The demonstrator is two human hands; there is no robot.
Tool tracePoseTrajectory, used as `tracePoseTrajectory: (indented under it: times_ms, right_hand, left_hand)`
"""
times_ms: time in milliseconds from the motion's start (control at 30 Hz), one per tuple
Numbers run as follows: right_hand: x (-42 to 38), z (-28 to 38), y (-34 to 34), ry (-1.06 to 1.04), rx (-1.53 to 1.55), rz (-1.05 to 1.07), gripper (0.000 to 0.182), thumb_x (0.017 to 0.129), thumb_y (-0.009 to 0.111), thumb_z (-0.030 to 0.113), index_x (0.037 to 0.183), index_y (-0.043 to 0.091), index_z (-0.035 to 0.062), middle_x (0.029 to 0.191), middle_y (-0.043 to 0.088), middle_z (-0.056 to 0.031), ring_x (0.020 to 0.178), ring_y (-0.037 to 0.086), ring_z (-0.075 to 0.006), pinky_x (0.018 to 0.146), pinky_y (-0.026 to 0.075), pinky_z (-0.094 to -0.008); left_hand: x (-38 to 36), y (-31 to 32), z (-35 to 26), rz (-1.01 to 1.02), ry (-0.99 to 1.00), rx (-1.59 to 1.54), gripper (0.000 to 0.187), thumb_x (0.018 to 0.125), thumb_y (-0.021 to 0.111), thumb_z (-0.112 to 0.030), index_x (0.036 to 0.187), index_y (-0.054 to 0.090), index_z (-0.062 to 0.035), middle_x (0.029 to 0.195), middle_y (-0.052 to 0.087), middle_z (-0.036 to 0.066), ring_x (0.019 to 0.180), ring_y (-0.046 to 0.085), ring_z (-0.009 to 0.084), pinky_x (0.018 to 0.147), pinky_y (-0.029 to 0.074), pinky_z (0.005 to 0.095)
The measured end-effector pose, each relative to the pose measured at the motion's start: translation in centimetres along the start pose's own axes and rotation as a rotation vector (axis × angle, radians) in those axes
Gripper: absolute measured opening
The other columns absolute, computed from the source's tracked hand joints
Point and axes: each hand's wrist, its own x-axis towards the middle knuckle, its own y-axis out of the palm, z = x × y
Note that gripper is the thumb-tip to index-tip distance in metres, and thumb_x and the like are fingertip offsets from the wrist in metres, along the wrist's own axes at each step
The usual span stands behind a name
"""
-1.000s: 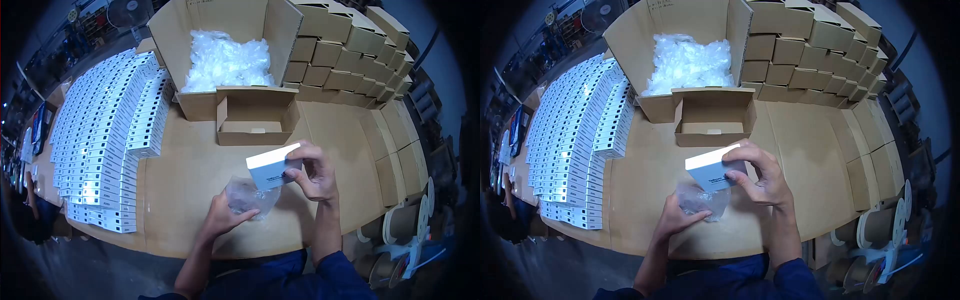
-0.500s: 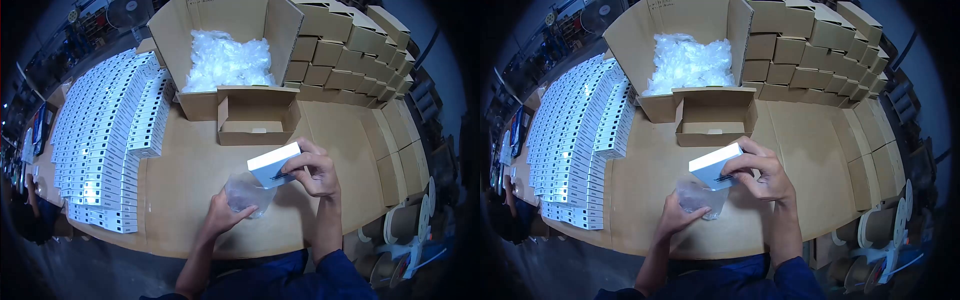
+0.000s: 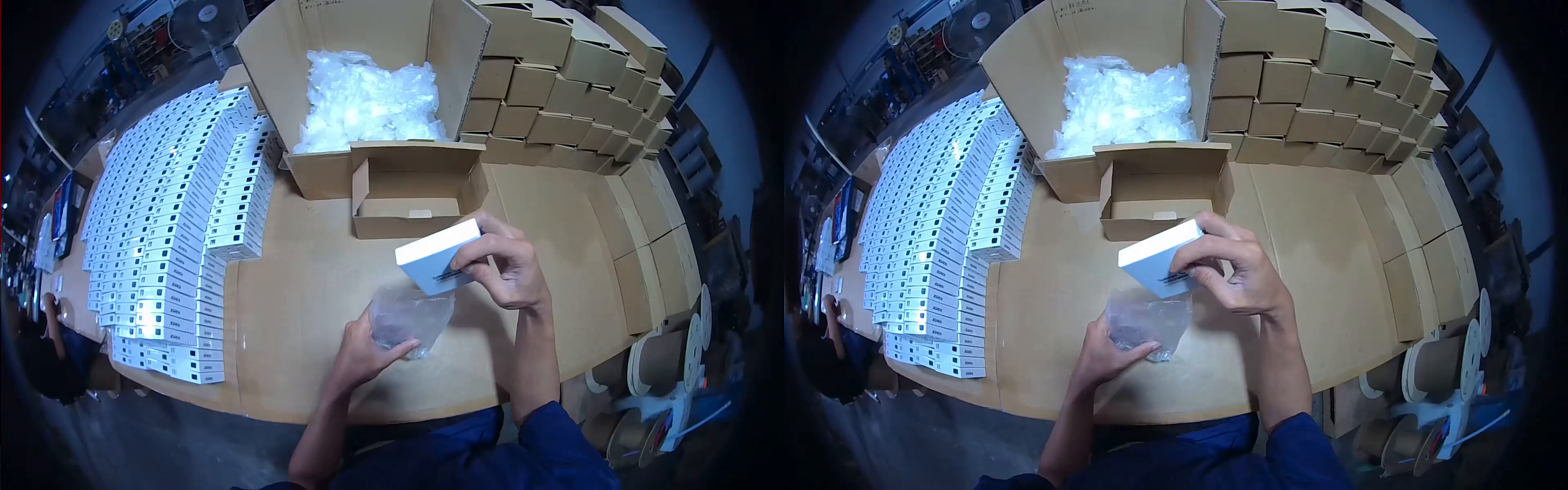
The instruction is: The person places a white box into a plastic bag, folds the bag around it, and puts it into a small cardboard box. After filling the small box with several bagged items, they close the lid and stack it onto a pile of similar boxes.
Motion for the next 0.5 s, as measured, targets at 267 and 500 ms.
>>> tracePoseTrajectory:
  times_ms: [267, 500]
  right_hand:
    - [-0.08, -0.31, -0.01, 0.04, 0.03, 0.086, 0.028, 0.071, 0.066, -0.012, 0.092, 0.076, 0.0051, 0.091, 0.063, -0.0087, 0.079, 0.059, -0.0201, 0.065, 0.046, -0.0319]
    - [0.16, -0.35, -0.17, 0.042, 0.061, 0.109, 0.024, 0.074, 0.066, -0.009, 0.092, 0.076, 0.0047, 0.088, 0.062, -0.0084, 0.077, 0.058, -0.0195, 0.064, 0.045, -0.0315]
  left_hand:
    - [0.18, 0.23, 0.15, -0.008, -0.019, -0.043, 0.067, 0.077, 0.091, -0.018, 0.133, 0.059, 0.0015, 0.113, 0.076, 0.017, 0.106, 0.075, 0.0247, 0.094, 0.059, 0.0391]
    - [0.33, 0.36, 0.16, -0.065, -0.045, -0.021, 0.071, 0.077, 0.092, -0.019, 0.135, 0.057, 0.0022, 0.115, 0.075, 0.018, 0.108, 0.074, 0.0263, 0.094, 0.059, 0.0404]
